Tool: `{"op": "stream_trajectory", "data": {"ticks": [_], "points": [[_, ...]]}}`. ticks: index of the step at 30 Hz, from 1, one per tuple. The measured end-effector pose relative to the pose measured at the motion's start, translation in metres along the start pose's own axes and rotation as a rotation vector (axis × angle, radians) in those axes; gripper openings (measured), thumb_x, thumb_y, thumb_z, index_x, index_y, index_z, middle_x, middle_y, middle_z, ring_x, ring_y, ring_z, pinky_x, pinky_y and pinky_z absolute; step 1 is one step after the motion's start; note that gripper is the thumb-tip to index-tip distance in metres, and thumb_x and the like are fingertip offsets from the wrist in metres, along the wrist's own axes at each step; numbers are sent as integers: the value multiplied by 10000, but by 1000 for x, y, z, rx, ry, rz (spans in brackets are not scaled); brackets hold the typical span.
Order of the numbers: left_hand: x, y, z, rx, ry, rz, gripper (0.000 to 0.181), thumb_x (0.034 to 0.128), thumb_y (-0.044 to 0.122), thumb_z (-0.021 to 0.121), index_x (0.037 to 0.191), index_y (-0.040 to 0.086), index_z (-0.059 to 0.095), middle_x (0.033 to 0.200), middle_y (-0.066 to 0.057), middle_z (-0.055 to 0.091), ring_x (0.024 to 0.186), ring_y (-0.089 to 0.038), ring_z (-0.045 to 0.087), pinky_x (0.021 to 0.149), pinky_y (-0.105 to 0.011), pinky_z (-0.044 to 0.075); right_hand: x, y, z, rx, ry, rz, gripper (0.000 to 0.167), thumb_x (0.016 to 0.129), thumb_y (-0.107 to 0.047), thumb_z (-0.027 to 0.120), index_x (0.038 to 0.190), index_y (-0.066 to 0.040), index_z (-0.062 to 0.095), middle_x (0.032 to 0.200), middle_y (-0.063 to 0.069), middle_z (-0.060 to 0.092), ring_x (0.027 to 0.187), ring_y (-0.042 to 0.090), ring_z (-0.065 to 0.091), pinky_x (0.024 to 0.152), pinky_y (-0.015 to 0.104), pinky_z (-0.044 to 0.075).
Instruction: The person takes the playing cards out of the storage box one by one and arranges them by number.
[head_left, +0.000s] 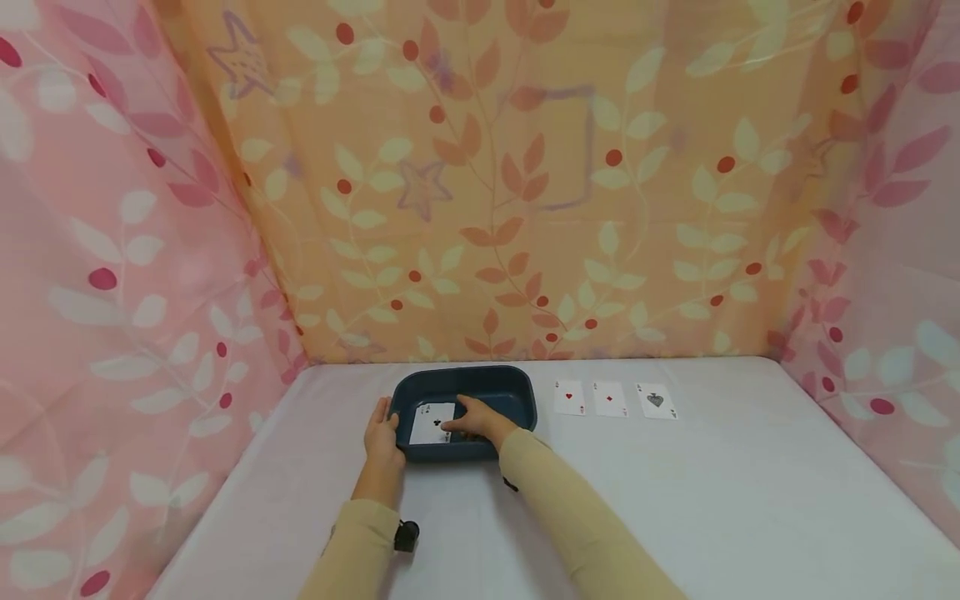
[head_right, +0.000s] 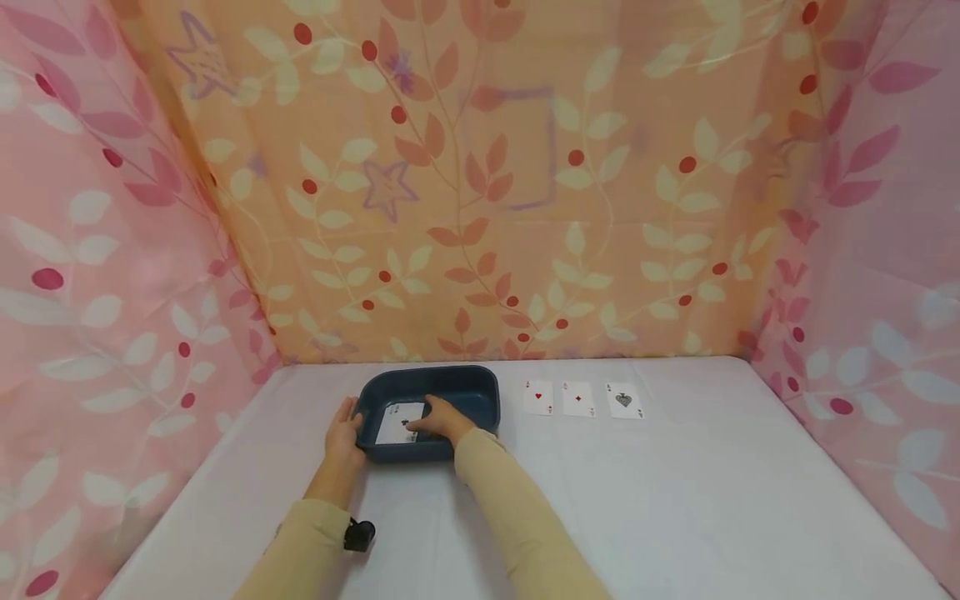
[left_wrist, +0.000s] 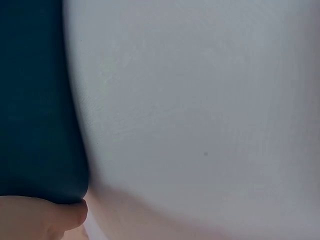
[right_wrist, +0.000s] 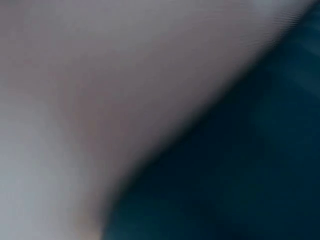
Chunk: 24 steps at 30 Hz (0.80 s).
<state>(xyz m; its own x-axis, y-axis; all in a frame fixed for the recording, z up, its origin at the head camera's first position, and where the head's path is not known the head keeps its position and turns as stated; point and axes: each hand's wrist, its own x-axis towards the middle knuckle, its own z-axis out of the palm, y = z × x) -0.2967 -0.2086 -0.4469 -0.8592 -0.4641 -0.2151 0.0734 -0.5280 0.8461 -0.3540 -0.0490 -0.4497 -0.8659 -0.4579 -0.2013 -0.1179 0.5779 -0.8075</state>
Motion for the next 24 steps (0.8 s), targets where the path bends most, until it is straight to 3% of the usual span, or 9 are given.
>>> {"op": "stream_trajectory", "data": {"ticks": [4, 6, 13, 19, 24], "points": [[0, -3, 1, -20, -16, 4, 534, 1013, -83, 282, 1532, 19, 212, 1584, -103, 226, 1449, -214, 202, 1163, -327, 192, 9, 3, 3, -132, 19, -1, 769, 886, -257, 726, 1498, -17, 327, 1453, 217, 431, 1293, 327, 458, 1074, 455, 367], [1, -4, 1, -8, -5, 9, 529, 1013, -78, 291, 1529, 20, 226, 1580, -104, 236, 1448, -218, 207, 1165, -325, 183, 13, 2, 5, -212, 24, -3, 791, 865, -282, 747, 1497, -33, 340, 1497, 182, 392, 1366, 322, 378, 1110, 460, 315], [4, -2, 2, 20, 22, 4, 514, 1021, -52, 309, 1524, 44, 275, 1570, -91, 270, 1440, -217, 241, 1166, -320, 178, 21, -2, 11, -342, 42, -21, 792, 786, -260, 822, 1436, -19, 438, 1420, 157, 498, 1299, 302, 463, 1087, 435, 351], [2, -2, 1, 0, 2, 16, 520, 1017, -64, 303, 1527, 25, 246, 1578, -98, 251, 1444, -217, 224, 1163, -327, 194, 24, 1, 12, -336, 64, -52, 663, 741, -186, 853, 1287, 14, 535, 1251, 176, 595, 1127, 311, 558, 998, 441, 427], [1, -1, 1, -10, -10, 29, 522, 1015, -71, 300, 1526, 11, 230, 1582, -106, 237, 1449, -217, 205, 1164, -329, 192, 24, 0, 11, -325, 58, -22, 711, 733, -181, 859, 1326, 13, 519, 1288, 171, 580, 1156, 313, 547, 1003, 440, 427]]}}
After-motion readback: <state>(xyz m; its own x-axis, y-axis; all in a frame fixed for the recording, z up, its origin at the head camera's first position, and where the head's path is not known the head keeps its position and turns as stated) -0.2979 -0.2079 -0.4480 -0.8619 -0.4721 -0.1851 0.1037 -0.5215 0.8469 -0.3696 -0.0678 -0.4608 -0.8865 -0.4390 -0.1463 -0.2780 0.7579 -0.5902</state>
